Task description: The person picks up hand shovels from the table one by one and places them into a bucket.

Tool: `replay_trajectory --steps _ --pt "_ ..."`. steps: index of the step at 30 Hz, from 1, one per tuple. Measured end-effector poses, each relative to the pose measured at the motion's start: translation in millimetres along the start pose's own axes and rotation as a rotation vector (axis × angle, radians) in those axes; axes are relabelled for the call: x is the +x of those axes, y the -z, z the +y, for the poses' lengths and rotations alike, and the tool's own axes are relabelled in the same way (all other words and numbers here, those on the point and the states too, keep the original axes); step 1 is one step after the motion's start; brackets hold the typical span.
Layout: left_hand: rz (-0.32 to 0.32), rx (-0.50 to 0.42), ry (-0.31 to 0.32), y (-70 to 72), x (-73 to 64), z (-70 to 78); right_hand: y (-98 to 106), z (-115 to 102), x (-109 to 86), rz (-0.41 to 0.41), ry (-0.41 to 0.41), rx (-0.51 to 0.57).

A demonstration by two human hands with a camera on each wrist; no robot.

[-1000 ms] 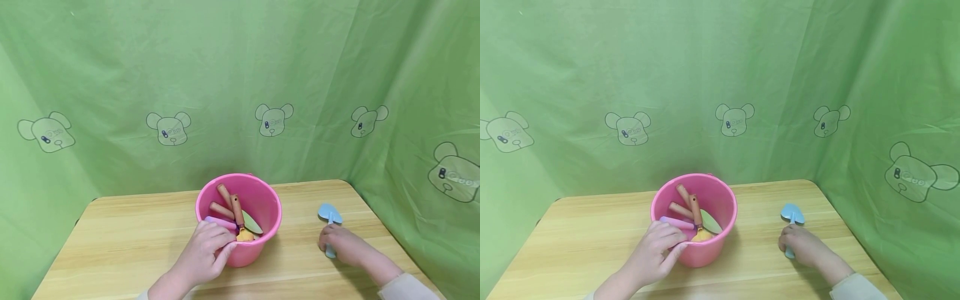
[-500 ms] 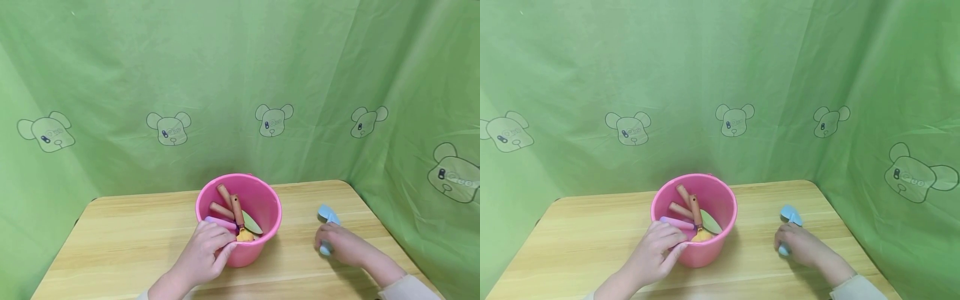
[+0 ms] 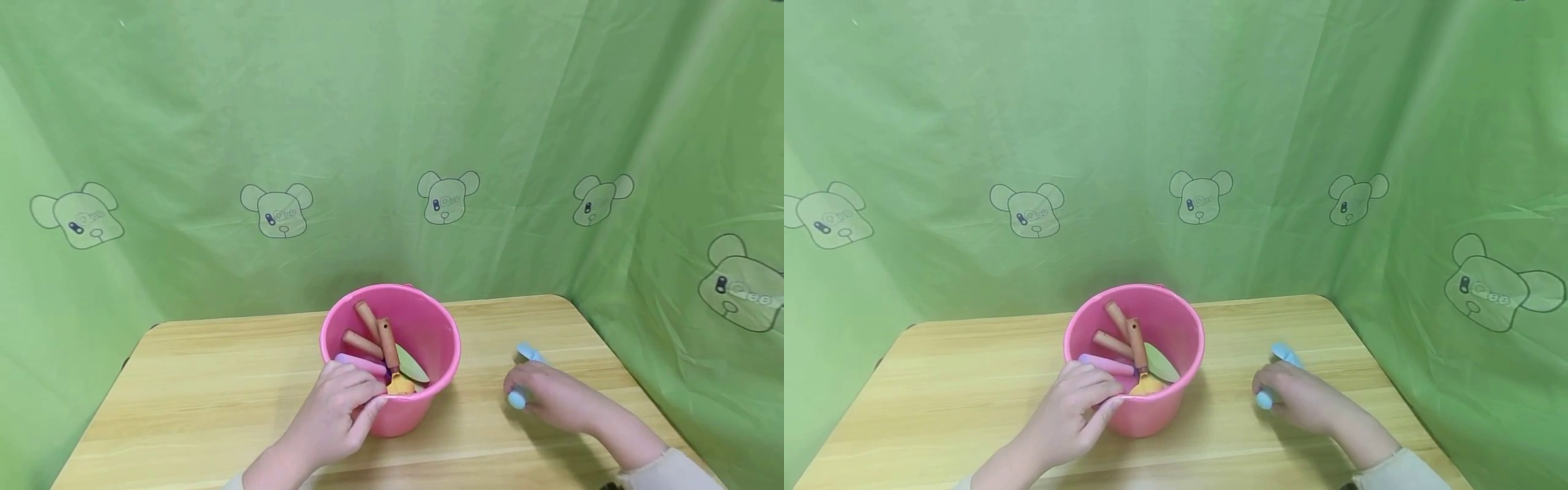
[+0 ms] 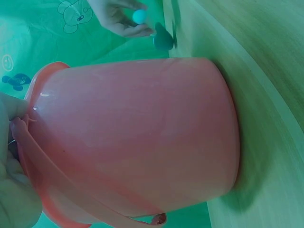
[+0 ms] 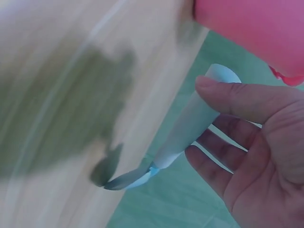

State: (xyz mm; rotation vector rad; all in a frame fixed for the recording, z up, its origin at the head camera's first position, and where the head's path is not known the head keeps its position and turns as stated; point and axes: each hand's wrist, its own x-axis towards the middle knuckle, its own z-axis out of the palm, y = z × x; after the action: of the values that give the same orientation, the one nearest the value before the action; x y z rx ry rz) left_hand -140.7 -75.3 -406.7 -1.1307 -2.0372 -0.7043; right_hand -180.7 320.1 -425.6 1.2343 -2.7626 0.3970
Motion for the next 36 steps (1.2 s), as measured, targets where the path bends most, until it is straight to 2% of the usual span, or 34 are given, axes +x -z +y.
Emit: replay_trajectory --steps 13,25,36 --pt "0.002 0.000 0.002 0.1 -0.1 0.2 21 -20 9.0 -0.021 -0.093 0.054" --pt "0.005 -0.006 -0.001 0.2 0.1 0.6 35 -34 18.1 0.020 -0.034 0.115" --pt "0.007 -0.003 0.002 -0.2 -0.5 0.8 47 -45 24.4 0.019 -0.110 0.193"
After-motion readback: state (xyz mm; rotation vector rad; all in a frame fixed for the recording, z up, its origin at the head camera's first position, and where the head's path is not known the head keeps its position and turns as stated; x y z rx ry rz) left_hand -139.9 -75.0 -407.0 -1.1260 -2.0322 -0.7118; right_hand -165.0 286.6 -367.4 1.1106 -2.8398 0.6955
